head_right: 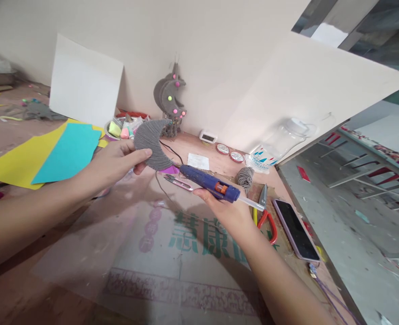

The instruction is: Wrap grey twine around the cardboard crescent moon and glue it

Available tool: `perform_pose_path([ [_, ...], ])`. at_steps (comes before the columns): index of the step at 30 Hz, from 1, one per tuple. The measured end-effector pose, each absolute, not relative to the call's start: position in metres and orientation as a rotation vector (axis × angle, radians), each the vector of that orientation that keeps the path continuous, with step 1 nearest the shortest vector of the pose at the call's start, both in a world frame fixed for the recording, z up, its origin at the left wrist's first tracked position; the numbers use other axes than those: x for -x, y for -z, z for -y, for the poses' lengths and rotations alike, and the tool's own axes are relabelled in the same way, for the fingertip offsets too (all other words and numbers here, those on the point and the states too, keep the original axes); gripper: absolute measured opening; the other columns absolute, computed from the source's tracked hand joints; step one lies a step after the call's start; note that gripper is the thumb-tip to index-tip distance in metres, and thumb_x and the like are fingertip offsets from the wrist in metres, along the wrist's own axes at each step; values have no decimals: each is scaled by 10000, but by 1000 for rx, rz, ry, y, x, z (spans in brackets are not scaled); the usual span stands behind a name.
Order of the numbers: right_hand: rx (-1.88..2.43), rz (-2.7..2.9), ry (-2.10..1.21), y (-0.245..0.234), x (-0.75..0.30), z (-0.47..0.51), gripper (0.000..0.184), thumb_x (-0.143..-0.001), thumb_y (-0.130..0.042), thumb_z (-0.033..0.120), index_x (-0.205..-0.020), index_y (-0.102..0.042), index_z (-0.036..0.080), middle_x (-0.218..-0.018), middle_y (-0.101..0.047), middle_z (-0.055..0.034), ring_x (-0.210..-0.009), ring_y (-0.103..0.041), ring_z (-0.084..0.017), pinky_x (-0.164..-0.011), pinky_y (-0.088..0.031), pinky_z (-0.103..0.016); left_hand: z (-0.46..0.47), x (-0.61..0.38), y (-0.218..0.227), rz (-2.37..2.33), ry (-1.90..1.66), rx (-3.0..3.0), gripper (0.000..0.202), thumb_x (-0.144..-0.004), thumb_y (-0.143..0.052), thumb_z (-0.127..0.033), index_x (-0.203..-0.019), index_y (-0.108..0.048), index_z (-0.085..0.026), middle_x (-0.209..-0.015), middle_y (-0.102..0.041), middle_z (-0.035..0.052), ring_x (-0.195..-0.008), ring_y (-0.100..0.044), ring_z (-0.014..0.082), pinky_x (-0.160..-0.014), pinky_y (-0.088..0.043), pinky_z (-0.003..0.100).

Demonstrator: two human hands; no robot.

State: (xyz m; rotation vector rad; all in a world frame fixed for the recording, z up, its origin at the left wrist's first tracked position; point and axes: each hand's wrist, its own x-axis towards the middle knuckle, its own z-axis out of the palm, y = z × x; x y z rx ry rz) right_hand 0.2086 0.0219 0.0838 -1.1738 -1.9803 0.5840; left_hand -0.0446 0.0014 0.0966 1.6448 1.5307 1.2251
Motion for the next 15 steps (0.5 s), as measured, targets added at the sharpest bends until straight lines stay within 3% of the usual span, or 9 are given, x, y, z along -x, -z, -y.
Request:
perform_pose_path([
  [15, 1184, 1969, -507, -87, -208, -25, 223, -714, -684, 423, -737, -663, 202, -674, -702, -30, -668, -670, -216, -638, -551, -321, 0, 45, -97, -1508, -1228, -1641, 344, -819, -523, -370, -537, -501, -175, -500, -525, -36, -498, -467, 89, -500, -364, 201],
])
